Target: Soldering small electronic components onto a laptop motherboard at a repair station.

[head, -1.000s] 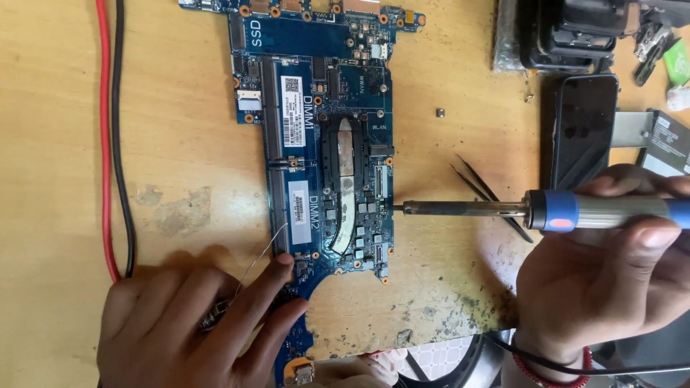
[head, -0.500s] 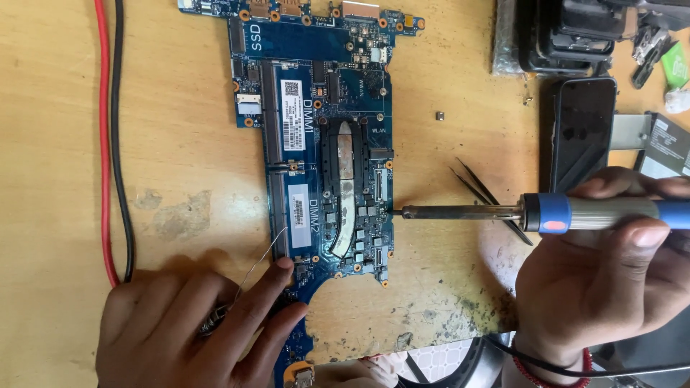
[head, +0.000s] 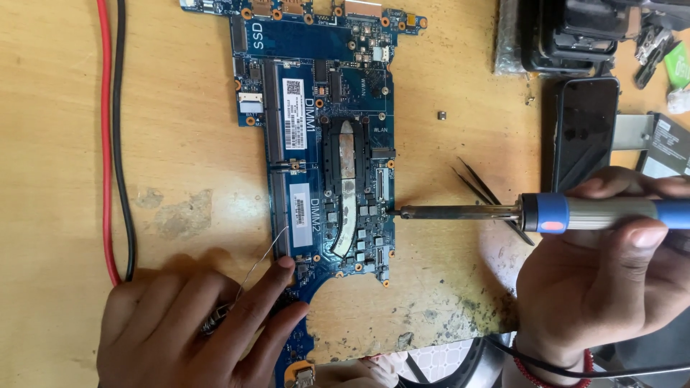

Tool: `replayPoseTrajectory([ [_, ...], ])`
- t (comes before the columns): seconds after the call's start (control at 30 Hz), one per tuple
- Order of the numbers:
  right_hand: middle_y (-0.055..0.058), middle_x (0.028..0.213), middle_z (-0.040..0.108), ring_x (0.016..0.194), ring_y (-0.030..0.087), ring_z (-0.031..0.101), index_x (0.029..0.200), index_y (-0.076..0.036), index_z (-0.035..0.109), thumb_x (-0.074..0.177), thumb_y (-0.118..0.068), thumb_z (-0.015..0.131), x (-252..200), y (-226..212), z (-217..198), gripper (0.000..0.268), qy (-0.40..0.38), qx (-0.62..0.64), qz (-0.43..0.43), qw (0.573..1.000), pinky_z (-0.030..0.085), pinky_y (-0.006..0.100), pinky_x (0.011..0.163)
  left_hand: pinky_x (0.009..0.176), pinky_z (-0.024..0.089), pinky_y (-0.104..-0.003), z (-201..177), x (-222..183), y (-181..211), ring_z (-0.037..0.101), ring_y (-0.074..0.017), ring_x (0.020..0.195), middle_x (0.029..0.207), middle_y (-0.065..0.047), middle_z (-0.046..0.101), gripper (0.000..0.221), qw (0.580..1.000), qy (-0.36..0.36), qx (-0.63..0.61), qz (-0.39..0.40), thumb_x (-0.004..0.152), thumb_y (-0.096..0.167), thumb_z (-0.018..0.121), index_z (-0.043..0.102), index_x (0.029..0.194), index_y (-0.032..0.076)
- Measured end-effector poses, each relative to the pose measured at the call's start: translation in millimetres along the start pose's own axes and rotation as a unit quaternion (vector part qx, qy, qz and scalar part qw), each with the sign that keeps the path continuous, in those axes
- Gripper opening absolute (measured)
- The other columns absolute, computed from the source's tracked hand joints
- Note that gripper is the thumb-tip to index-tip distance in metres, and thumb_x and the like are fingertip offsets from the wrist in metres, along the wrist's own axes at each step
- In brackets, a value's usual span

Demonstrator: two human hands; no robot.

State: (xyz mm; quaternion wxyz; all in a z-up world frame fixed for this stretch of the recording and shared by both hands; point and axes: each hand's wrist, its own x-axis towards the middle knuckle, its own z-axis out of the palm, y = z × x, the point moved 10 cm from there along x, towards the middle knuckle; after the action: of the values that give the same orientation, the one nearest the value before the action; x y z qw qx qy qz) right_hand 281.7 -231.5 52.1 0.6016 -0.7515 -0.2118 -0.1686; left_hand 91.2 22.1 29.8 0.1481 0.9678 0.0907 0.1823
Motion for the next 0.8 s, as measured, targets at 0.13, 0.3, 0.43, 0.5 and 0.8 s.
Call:
replayPoseTrajectory([
  [0.13, 0.004, 0.137, 0.051, 0.106, 0.025, 0.058, 0.134, -0.002, 0.050, 0.117, -0.037, 0.056, -0.5, 1.4, -0.9, 0.040, 0.003, -0.003, 0.000, 1.000, 0.048, 0.040, 0.108, 0.067, 0.042, -0.039, -2.9, 1.9, 1.5, 0.056, -0.0234, 0.067, 0.077, 0.002, 0.063, 0.037, 1.000, 0.016, -0.005, 0.014, 0.093, 0.052, 0.080, 0.079, 0.117, 0.025],
  [0.3, 0.004, 0.134, 0.052, 0.107, 0.025, 0.058, 0.135, -0.004, 0.050, 0.117, -0.039, 0.057, -0.4, 2.4, -1.7, 0.040, 0.001, -0.003, 0.006, 1.000, 0.048, 0.039, 0.108, 0.068, 0.044, -0.040, -0.3, -0.2, 0.4, 0.057, -0.0230, 0.068, 0.078, 0.002, 0.063, 0.039, 1.000, 0.002, 0.001, 0.005, 0.091, 0.055, 0.082, 0.079, 0.117, 0.026],
  [0.43, 0.001, 0.142, 0.051, 0.109, 0.026, 0.055, 0.137, -0.005, 0.050, 0.119, -0.037, 0.056, -0.7, 3.6, -2.8, 0.037, -0.007, 0.003, -0.008, 1.000, 0.047, 0.042, 0.111, 0.068, 0.043, -0.040, -1.2, -0.4, 0.7, 0.057, -0.0244, 0.068, 0.078, 0.000, 0.064, 0.038, 1.000, 0.016, 0.006, 0.012, 0.092, 0.055, 0.080, 0.079, 0.117, 0.026],
  [0.5, 0.002, 0.139, 0.052, 0.109, 0.025, 0.056, 0.137, -0.005, 0.050, 0.118, -0.038, 0.056, -0.7, 3.1, -2.1, 0.038, -0.005, 0.002, -0.003, 1.000, 0.047, 0.041, 0.111, 0.069, 0.044, -0.040, -0.8, -0.7, 0.2, 0.057, -0.0237, 0.069, 0.078, 0.001, 0.064, 0.040, 1.000, 0.007, 0.003, 0.008, 0.092, 0.056, 0.081, 0.079, 0.118, 0.026],
  [0.8, 0.003, 0.143, 0.051, 0.108, 0.026, 0.055, 0.138, -0.004, 0.049, 0.119, -0.037, 0.054, -1.3, 5.6, -4.4, 0.038, -0.007, 0.004, -0.006, 1.000, 0.046, 0.042, 0.112, 0.068, 0.043, -0.040, -0.3, -0.1, 0.6, 0.056, -0.0229, 0.068, 0.077, 0.002, 0.063, 0.038, 1.000, 0.005, -0.001, 0.009, 0.092, 0.054, 0.081, 0.079, 0.118, 0.026],
])
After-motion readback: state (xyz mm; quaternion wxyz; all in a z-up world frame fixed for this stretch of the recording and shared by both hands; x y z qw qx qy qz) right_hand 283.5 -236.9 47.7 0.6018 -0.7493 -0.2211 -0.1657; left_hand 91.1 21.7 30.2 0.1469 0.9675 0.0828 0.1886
